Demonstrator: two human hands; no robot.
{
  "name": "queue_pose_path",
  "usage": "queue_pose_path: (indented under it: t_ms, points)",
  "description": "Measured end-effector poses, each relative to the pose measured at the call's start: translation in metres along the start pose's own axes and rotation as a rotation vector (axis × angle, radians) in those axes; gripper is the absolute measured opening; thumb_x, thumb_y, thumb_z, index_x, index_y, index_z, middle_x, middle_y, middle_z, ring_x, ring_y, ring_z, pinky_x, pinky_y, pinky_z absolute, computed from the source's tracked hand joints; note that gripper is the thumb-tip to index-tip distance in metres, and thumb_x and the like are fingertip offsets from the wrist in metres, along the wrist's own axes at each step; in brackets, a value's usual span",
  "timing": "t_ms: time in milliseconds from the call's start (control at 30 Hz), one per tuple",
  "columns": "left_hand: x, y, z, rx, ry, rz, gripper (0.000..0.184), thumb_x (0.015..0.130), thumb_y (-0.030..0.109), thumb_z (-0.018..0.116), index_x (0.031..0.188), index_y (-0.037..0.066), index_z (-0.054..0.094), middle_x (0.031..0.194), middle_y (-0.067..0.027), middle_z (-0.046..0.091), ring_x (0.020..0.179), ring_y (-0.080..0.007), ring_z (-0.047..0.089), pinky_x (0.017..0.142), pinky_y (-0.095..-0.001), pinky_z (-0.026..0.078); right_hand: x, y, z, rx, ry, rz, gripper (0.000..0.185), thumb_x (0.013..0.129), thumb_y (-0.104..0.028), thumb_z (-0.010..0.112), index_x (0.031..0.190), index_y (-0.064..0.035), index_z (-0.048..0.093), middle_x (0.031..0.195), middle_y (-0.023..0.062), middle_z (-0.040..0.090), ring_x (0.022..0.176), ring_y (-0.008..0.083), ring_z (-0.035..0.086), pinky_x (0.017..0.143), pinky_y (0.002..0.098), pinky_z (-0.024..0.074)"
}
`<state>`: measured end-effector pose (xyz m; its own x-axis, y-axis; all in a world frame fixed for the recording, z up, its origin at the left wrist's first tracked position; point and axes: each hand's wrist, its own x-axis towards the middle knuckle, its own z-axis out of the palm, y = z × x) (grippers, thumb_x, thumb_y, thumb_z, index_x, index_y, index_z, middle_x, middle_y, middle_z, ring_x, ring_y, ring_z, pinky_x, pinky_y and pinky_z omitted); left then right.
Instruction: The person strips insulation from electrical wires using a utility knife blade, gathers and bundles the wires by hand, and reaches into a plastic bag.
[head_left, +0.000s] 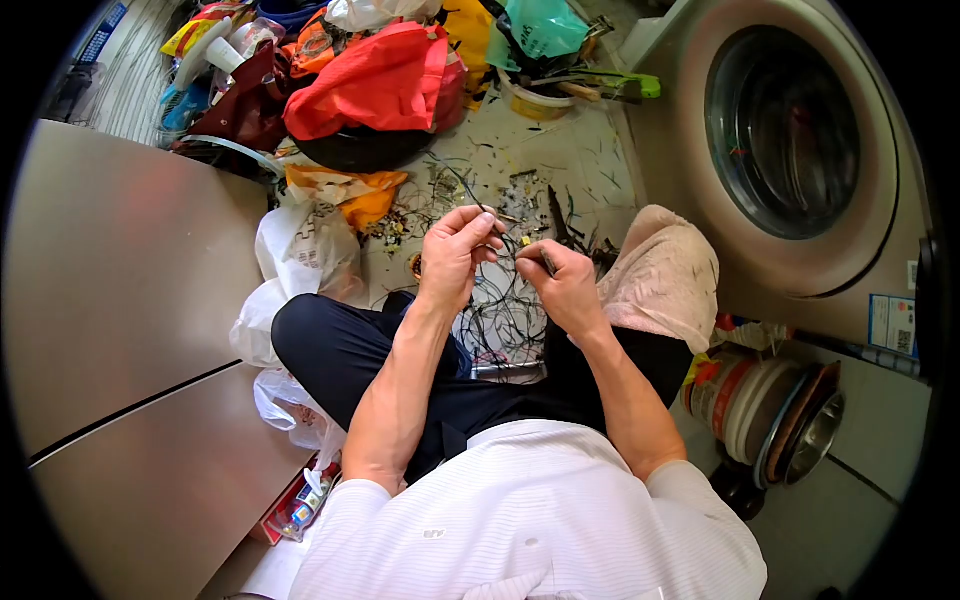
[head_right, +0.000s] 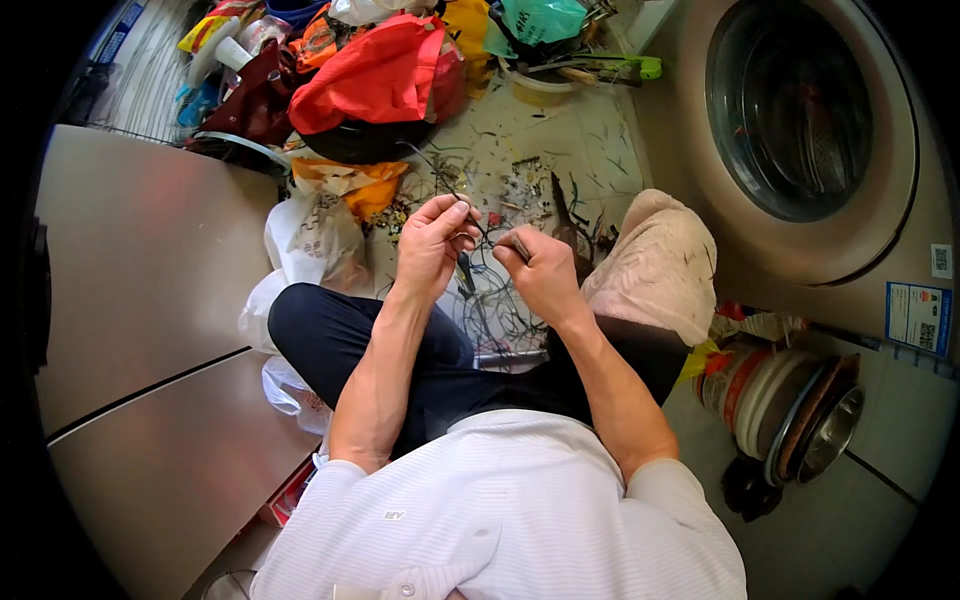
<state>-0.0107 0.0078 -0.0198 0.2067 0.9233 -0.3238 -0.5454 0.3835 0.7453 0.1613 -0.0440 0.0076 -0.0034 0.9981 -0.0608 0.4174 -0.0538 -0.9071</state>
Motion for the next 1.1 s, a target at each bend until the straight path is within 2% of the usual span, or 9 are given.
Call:
queue_pose_path:
  t_ms: [100,167,300,567,667,800,867,967,1100]
  points:
    - [-0.001,0.0,-0.001,-0.023,0.014,-0.043,0.008,0.095,0.01,0.065,0.099,0.004,0.067,0.087,-0.0068,0.071,0.069,-0.0115,0.065,0.059,-0.0232,0.053,0.001,-0.001,0.004,0.049,-0.006,-0.007,0.013,0.087,-0.008,0.071,0.096,0.0002,0.069,0.078,0.0091,0.067,0.07,0.0148,0.061,0.067,0.0294,0.0496]
    - [-0.002,0.003,0.002,0.072,0.04,-0.016,0.008,0.092,0.011,0.068,0.097,0.004,0.069,0.081,-0.0045,0.07,0.064,-0.0092,0.061,0.057,-0.0216,0.048,0.005,-0.007,0.002,0.124,0.159,-0.042,0.013,0.088,-0.009,0.071,0.097,0.0002,0.068,0.077,0.0082,0.065,0.07,0.015,0.06,0.067,0.0288,0.0489]
    - [-0.01,0.006,0.012,0.205,0.058,0.009,0.012,0.089,0.01,0.069,0.094,0.0,0.071,0.078,-0.0023,0.068,0.064,-0.0058,0.055,0.057,-0.021,0.043,0.011,-0.007,-0.011,0.427,0.098,0.196,0.015,0.092,-0.011,0.069,0.099,0.002,0.068,0.08,0.0014,0.064,0.074,0.0082,0.057,0.068,0.0252,0.0472]
    - [-0.026,-0.001,0.033,0.636,0.08,0.045,0.012,0.087,0.01,0.068,0.092,-0.001,0.071,0.075,0.0046,0.062,0.067,-0.0021,0.052,0.061,-0.0192,0.041,0.016,-0.022,-0.02,0.395,0.168,0.184,0.015,0.092,-0.014,0.067,0.094,0.0013,0.068,0.08,-0.0011,0.064,0.072,0.0052,0.054,0.066,0.0223,0.0438]
    - [-0.027,-0.012,0.032,0.82,0.028,0.224,0.013,0.088,0.009,0.069,0.094,-0.002,0.07,0.075,0.0031,0.063,0.068,-0.0034,0.053,0.062,-0.0208,0.044,0.021,-0.004,-0.022,0.511,0.096,0.27,0.015,0.092,-0.015,0.068,0.088,-0.0009,0.067,0.074,-0.0014,0.061,0.064,0.0045,0.05,0.059,0.0213,0.0393]
    - [-0.03,-0.008,0.037,0.719,-0.001,0.161,0.014,0.088,0.01,0.07,0.095,-0.001,0.071,0.076,0.0025,0.064,0.067,-0.0026,0.053,0.06,-0.0204,0.043,0.022,-0.001,-0.024,0.694,0.111,0.296,0.014,0.091,-0.015,0.068,0.083,-0.0037,0.066,0.071,-0.0001,0.061,0.057,0.0048,0.048,0.052,0.0214,0.0352]
    - [-0.033,0.004,0.042,0.516,-0.014,-0.067,0.015,0.088,0.012,0.071,0.098,0.001,0.072,0.077,0.0019,0.065,0.065,-0.0023,0.052,0.058,-0.0196,0.04,0.021,0.003,-0.025,0.794,0.127,0.413,0.016,0.092,-0.019,0.07,0.085,-0.0043,0.067,0.07,0.0017,0.063,0.055,0.0066,0.05,0.049,0.0219,0.0358]
    - [-0.03,0.0,0.034,0.297,-0.047,-0.165,0.016,0.088,0.013,0.071,0.1,0.003,0.072,0.076,0.0019,0.065,0.063,-0.0029,0.051,0.057,-0.0185,0.038,0.02,0.008,-0.024,0.899,0.125,0.465,0.02,0.093,-0.024,0.071,0.087,-0.0048,0.067,0.071,0.0021,0.064,0.055,0.0071,0.052,0.049,0.0219,0.0381]
    - [-0.027,0.001,0.029,0.255,-0.087,-0.198,0.015,0.089,0.013,0.07,0.1,0.003,0.072,0.076,0.0019,0.065,0.062,-0.004,0.051,0.057,-0.0181,0.038,0.021,0.012,-0.021,0.985,0.103,0.486,0.024,0.093,-0.028,0.071,0.088,-0.0052,0.067,0.07,0.0011,0.062,0.054,0.007,0.052,0.049,0.0216,0.0396]
